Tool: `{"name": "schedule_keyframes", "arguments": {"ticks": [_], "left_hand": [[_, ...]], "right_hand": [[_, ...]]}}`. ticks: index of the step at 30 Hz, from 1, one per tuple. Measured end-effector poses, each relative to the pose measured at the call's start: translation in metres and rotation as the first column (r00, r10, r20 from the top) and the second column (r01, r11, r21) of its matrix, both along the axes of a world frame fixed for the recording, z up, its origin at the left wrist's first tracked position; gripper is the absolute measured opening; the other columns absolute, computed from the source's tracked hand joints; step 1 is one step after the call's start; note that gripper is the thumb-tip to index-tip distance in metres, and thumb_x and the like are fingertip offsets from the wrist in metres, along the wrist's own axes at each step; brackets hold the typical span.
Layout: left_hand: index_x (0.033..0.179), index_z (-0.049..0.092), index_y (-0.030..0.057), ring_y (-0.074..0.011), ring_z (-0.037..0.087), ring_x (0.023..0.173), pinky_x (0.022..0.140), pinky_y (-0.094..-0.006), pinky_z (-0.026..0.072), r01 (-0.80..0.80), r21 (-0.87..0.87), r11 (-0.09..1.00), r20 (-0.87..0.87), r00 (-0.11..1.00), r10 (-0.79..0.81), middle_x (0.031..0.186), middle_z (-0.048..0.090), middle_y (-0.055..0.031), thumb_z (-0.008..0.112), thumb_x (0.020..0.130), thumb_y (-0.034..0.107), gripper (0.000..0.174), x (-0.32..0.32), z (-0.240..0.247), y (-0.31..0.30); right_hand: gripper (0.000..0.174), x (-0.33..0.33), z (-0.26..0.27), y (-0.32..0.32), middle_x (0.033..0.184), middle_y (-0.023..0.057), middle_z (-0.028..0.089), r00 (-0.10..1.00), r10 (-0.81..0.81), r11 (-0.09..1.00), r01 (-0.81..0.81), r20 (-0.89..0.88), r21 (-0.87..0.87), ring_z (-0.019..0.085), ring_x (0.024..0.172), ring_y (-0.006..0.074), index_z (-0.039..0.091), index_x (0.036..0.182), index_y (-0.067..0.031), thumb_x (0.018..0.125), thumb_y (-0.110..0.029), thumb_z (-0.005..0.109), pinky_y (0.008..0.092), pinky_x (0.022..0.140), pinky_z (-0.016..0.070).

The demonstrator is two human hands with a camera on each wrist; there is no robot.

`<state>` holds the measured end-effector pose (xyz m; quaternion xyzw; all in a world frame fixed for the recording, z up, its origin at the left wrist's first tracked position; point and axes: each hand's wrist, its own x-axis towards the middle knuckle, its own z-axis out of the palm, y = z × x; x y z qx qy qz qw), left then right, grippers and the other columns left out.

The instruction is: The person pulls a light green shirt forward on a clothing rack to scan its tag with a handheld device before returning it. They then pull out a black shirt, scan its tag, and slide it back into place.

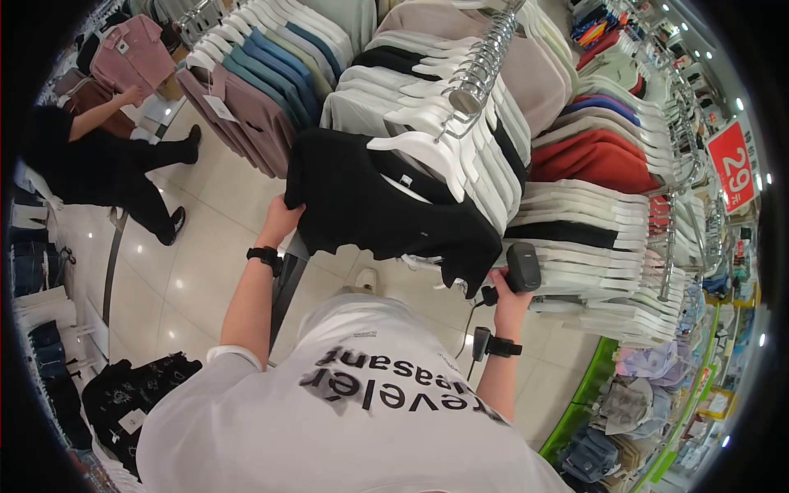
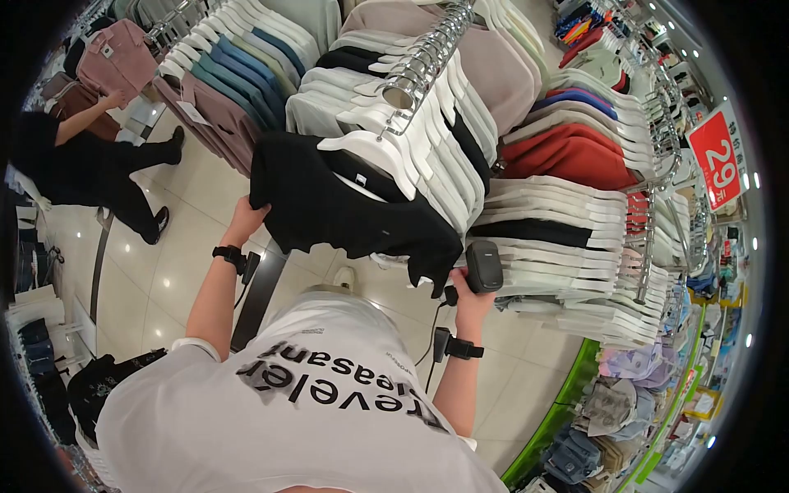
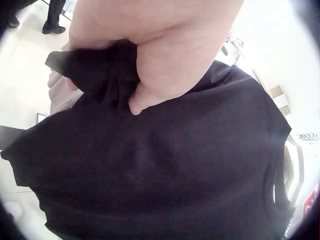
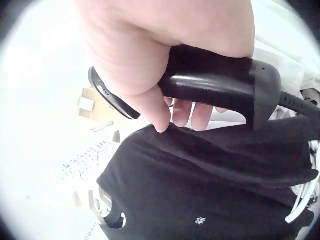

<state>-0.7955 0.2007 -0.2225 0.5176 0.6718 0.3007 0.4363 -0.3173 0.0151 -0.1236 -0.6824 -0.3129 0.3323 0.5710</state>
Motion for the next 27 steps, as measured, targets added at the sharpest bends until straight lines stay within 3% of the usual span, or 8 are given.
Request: {"name": "schedule_keyframes", "arguments": {"ticks": [5, 7, 8, 11, 14, 16, 20, 27], "left_hand": [[0.111, 0.068, -0.0027, -0.0307, 0.072, 0.09, 0.082, -0.0388, 0.055, 0.015, 0.082, 0.997, -0.193, 0.981, 0.001, 0.097, 0.074, -0.0178, 0.071, 0.086, 0.009, 0.028, -0.001, 0.014, 0.018], [0.113, 0.066, -0.0032, -0.0227, 0.071, 0.095, 0.079, -0.0332, 0.054, 0.016, 0.401, 0.916, -0.163, 0.985, 0.054, 0.102, 0.073, -0.0123, 0.072, 0.09, 0.011, 0.027, 0.004, 0.024, 0.029], [0.113, 0.066, -0.0032, -0.0227, 0.071, 0.095, 0.079, -0.0332, 0.054, 0.017, 0.406, 0.914, -0.16, 0.986, 0.053, 0.102, 0.073, -0.0123, 0.072, 0.09, 0.011, 0.027, 0.007, 0.029, 0.035], [0.117, 0.066, -0.0015, -0.0241, 0.07, 0.106, 0.088, -0.0349, 0.054, 0.038, 0.515, 0.856, -0.133, 0.991, 0.036, 0.112, 0.072, -0.0127, 0.072, 0.091, 0.014, 0.031, 0.041, 0.099, 0.052], [0.121, 0.065, 0.0009, -0.0281, 0.067, 0.113, 0.096, -0.039, 0.0515, 0.201, 0.678, 0.707, -0.199, 0.976, -0.086, 0.118, 0.07, -0.0151, 0.074, 0.091, 0.017, 0.035, 0.071, 0.141, 0.071], [0.123, 0.065, 0.0036, -0.0322, 0.062, 0.119, 0.101, -0.0424, 0.0483, 0.404, 0.757, 0.513, -0.365, 0.913, -0.181, 0.125, 0.066, -0.0151, 0.076, 0.089, 0.022, 0.039, 0.089, 0.159, 0.083], [0.12, 0.065, 0.0056, -0.035, 0.058, 0.117, 0.101, -0.0424, 0.047, 0.559, 0.693, 0.455, -0.531, 0.823, -0.202, 0.122, 0.062, -0.0122, 0.079, 0.085, 0.029, 0.044, 0.1, 0.166, 0.101], [0.11, 0.064, 0.0042, -0.0359, 0.057, 0.105, 0.092, -0.0443, 0.0481, 0.641, 0.634, 0.432, -0.58, 0.764, -0.284, 0.108, 0.06, -0.0122, 0.081, 0.083, 0.031, 0.042, 0.091, 0.174, 0.101]], "right_hand": [[0.018, -0.014, 0.043, 0.023, 0.091, 0.0032, 0.072, 0.989, 0.011, 0.995, -0.026, 0.15, 0.1, 0.065, 0.082, 0.0121, 0.07, 0.098, -0.0008, 0.083, 0.0, 0.08, 0.0294, 0.077, 0.0528], [0.023, -0.021, 0.056, 0.031, 0.093, 0.0042, 0.073, 0.953, 0.059, 0.996, -0.077, 0.296, 0.051, 0.067, 0.084, 0.0131, 0.071, 0.104, 0.0, 0.084, -0.005, 0.082, 0.0307, 0.081, 0.0534], [0.023, -0.023, 0.056, 0.032, 0.093, 0.0042, 0.073, 0.953, 0.056, 0.996, -0.076, 0.299, 0.056, 0.067, 0.084, 0.0131, 0.071, 0.104, 0.0, 0.084, -0.005, 0.082, 0.0307, 0.081, 0.0534], [0.028, -0.034, 0.058, 0.039, 0.095, 0.006, 0.075, 0.913, 0.012, 0.993, -0.058, 0.408, 0.099, 0.068, 0.086, 0.0146, 0.071, 0.106, 0.0011, 0.084, -0.01, 0.084, 0.0319, 0.083, 0.0538], [0.03, -0.043, 0.059, 0.043, 0.098, 0.0055, 0.073, 0.91, 0.06, 0.996, -0.079, 0.41, 0.029, 0.066, 0.088, 0.0144, 0.07, 0.107, 0.0014, 0.083, -0.011, 0.085, 0.0313, 0.084, 0.0522], [0.031, -0.046, 0.057, 0.044, 0.098, 0.0058, 0.073, 0.916, 0.066, 0.995, -0.091, 0.396, 0.045, 0.066, 0.088, 0.014, 0.07, 0.107, 0.0016, 0.083, -0.011, 0.085, 0.0313, 0.084, 0.0522], [0.031, -0.049, 0.055, 0.044, 0.099, 0.0061, 0.074, 0.93, 0.101, 0.991, -0.123, 0.354, 0.042, 0.066, 0.089, 0.0131, 0.07, 0.107, 0.0022, 0.084, -0.011, 0.085, 0.0311, 0.084, 0.0522], [0.029, -0.039, 0.046, 0.045, 0.1, 0.0085, 0.075, 0.934, 0.082, 0.986, -0.127, 0.347, 0.109, 0.068, 0.09, 0.014, 0.069, 0.108, 0.0037, 0.084, -0.006, 0.083, 0.0306, 0.084, 0.053]]}}
